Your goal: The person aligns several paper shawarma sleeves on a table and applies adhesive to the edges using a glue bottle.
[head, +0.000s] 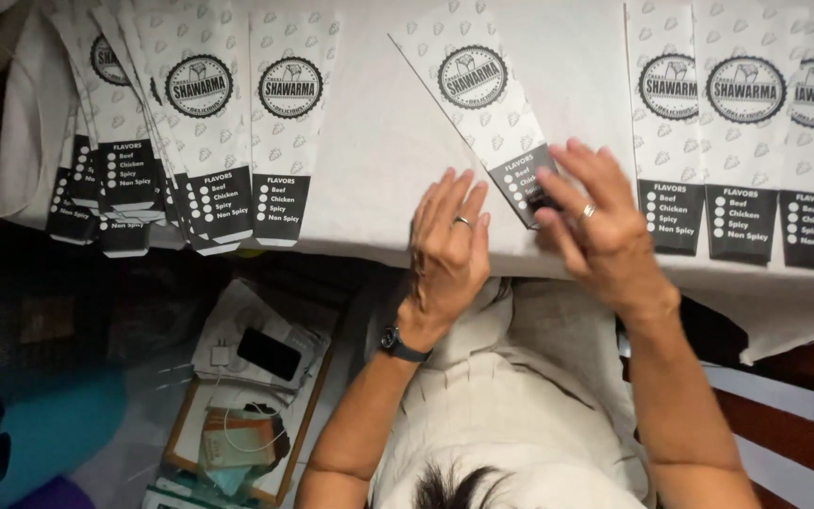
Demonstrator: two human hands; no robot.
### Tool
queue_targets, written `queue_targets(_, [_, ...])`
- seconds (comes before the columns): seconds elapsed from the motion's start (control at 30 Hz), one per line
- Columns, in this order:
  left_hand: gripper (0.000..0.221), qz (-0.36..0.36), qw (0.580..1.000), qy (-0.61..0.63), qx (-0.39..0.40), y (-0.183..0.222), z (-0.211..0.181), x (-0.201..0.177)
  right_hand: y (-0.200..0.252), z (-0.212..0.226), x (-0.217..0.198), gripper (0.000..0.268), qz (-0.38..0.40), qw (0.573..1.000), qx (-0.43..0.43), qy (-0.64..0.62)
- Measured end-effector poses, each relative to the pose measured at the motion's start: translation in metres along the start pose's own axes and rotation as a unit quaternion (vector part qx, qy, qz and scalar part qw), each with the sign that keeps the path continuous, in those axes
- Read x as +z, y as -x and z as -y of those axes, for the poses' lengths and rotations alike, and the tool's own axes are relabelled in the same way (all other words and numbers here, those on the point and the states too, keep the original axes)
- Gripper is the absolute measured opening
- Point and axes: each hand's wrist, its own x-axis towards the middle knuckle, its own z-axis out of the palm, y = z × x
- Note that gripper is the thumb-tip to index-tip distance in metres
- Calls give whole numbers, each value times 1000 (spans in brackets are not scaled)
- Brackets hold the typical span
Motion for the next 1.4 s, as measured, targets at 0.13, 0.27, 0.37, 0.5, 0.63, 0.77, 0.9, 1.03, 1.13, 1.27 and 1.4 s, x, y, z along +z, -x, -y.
queue_targets(0.13, [27, -28, 998, 62, 17, 12, -16, 11, 7, -4, 0, 32, 39, 997, -5, 62])
queue_targets(0.27, [35, 34, 993, 102, 44, 18, -27, 6, 28, 14, -2, 34, 44, 996, 18, 73])
queue_targets(0.37, [37, 66, 990, 104, 66, 18, -23, 1, 39, 31, -6, 38, 29, 995, 30, 96])
queue_targets(0.5, [31, 71, 987, 112, 85, 16, -19, 0, 45, 29, -11, 39, 3, 998, 36, 59])
queue_targets(0.63, [27, 57, 988, 118, 88, 17, -21, 2, 46, 31, -8, 32, -26, 999, 26, 16])
queue_targets(0.77, [19, 19, 986, 140, 85, 14, -22, 4, 42, 28, -2, 12, -66, 997, 11, -30])
queue_targets(0.9, [14, -7, 985, 152, 85, 14, -22, 13, 35, 25, -7, 2, -78, 996, -6, -48])
queue_targets(1.03, [13, -8, 985, 154, 75, 11, -27, 9, 35, 24, -10, 1, -67, 996, 2, -57])
queue_targets(1.13, [11, 26, 982, 188, -7, 11, -31, 6, 36, 26, -10, 3, -57, 994, 46, -85])
queue_targets(1.27, [9, 43, 975, 198, -96, 9, -34, 11, 34, 30, -10, 9, -67, 983, 134, -108])
queue_targets(1.4, [9, 81, 962, 212, -152, 4, -32, 10, 32, 27, -12, 12, -56, 970, 192, -136])
